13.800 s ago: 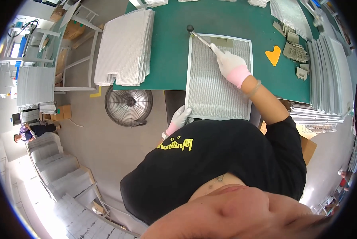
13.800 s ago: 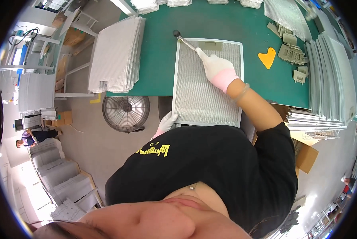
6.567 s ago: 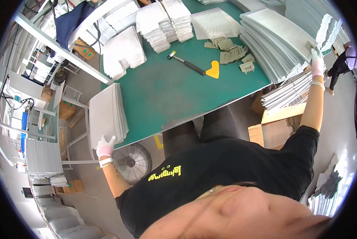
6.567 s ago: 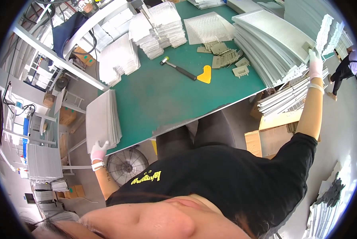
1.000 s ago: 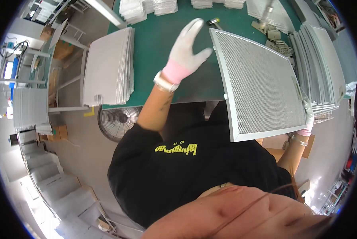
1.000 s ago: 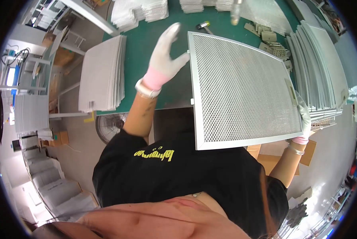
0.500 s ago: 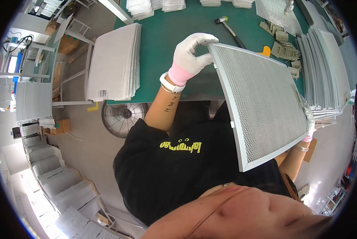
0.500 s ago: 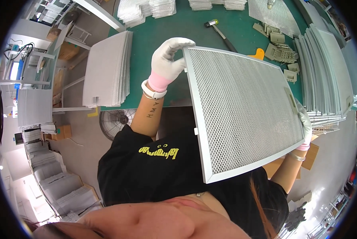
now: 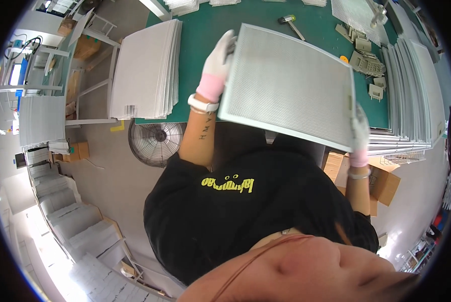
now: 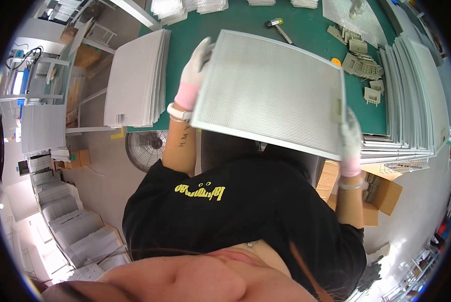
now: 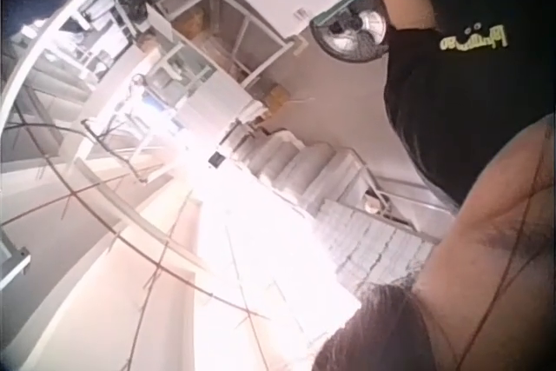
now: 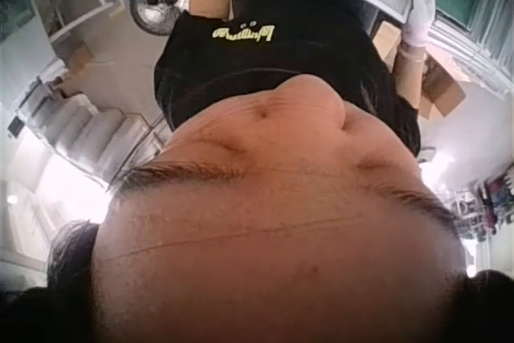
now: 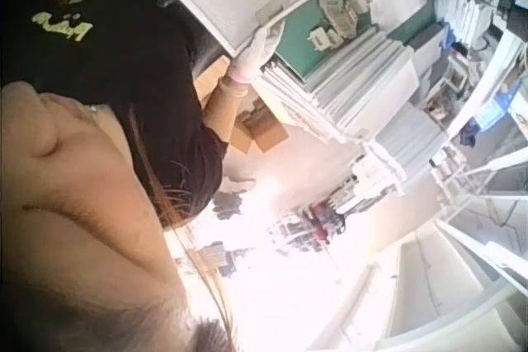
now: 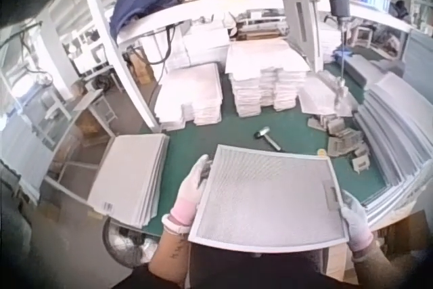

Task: Assembling metal mesh filters by fitting frames and securing components using a hammer and power drill.

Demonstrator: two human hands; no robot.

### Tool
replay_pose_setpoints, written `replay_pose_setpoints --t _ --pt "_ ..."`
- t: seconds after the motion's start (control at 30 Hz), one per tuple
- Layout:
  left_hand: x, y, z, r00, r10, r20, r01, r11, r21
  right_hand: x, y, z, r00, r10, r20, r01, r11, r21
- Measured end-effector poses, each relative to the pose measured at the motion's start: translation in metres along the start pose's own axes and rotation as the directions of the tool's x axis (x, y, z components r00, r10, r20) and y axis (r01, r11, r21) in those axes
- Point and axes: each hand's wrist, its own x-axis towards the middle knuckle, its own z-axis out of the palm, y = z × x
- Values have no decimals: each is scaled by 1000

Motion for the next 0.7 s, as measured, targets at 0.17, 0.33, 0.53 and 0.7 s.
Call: replay_pose_setpoints --t 0.17,0.33,0.53,0.7 --pt "-69 -50 -45 944 -323 -71 239 812 -532 -18 45 41 985 -14 173 20 999 -31" --pt "-120 -40 -50 998 -38 -54 47 984 171 30 -2 33 882 -396 257 461 609 -646" --pt "-123 -37 -23 977 58 203 -173 774 610 172 -26 97 836 -453 310 482 336 -809" --pt "-142 -35 -32 989 41 141 -118 795 595 247 -27 118 848 -258 462 512 179 -840"
